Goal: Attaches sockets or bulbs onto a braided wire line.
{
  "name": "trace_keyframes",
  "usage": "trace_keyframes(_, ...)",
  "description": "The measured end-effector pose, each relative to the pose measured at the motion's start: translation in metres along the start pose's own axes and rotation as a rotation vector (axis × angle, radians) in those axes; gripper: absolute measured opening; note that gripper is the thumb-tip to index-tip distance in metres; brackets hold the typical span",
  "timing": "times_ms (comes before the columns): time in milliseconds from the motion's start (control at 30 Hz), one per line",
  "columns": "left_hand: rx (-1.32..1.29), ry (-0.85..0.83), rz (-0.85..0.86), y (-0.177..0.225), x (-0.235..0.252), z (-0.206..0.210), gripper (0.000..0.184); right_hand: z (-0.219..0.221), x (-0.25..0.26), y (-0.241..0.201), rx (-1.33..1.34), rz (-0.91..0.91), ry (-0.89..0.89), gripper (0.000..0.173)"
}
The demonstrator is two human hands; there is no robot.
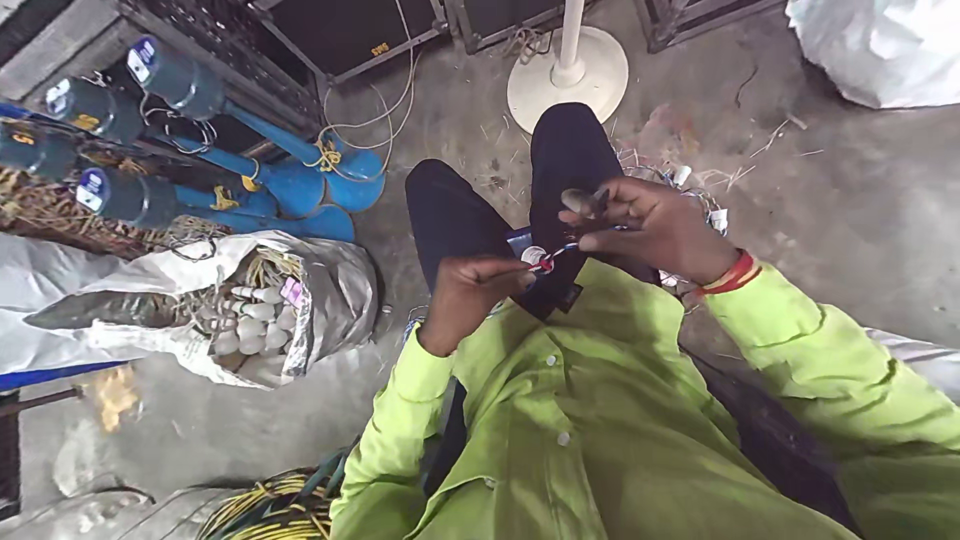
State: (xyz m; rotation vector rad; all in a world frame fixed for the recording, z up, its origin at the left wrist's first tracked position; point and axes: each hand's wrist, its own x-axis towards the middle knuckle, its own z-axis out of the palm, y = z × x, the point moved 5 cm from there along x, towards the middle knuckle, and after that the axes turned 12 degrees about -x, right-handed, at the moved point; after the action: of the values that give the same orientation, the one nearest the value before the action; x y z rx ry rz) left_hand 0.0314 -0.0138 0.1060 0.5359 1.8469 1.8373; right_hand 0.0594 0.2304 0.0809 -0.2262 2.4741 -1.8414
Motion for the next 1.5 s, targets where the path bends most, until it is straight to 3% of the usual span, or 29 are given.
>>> trace_keyframes(133, -0.276, 0.053, -0.121, -0.003, -0.017, -0.018, 0.013, -0.008, -0.008, 0.015, -0.045, 0.017, -0.048, 0.033)
trace_keyframes(300, -0.321, 0.069, -0.152, -0.008, -0.03, -0.033, 0.013, -0.006, -0.011, -0.001, -0.018, -0.067, 0.163, 0.025)
trace_keyframes(467, -0.34, 0.154, -0.226, -0.014, -0.034, -0.038, 0.009, -0.002, -0.011, -0.029, -0.117, -0.111, 0.149, 0.023)
trace_keyframes(567, -0.306, 0.113, -0.178, -0.011, -0.031, -0.035, 0.014, -0.002, -0.013, -0.035, -0.186, -0.063, 0.103, 0.024)
trace_keyframes(667, -0.191, 0.009, -0.149, -0.001, -0.027, -0.026, 0.04, -0.004, -0.019, -0.033, -0.187, 0.005, 0.052, 0.024)
trace_keyframes(833, -0.044, 0.075, 0.023, 0.0, -0.026, -0.021, 0.017, 0.0, -0.018, -0.032, -0.167, 0.073, 0.03, 0.023)
trace_keyframes(1033, -0.004, 0.106, 0.066, 0.004, -0.025, -0.016, 0.016, 0.019, -0.014, -0.044, -0.088, 0.001, 0.005, 0.03)
trace_keyframes(1500, -0.06, 0.061, 0.076, 0.0, -0.025, 0.005, 0.018, 0.033, -0.016, -0.05, -0.195, -0.123, 0.068, 0.024)
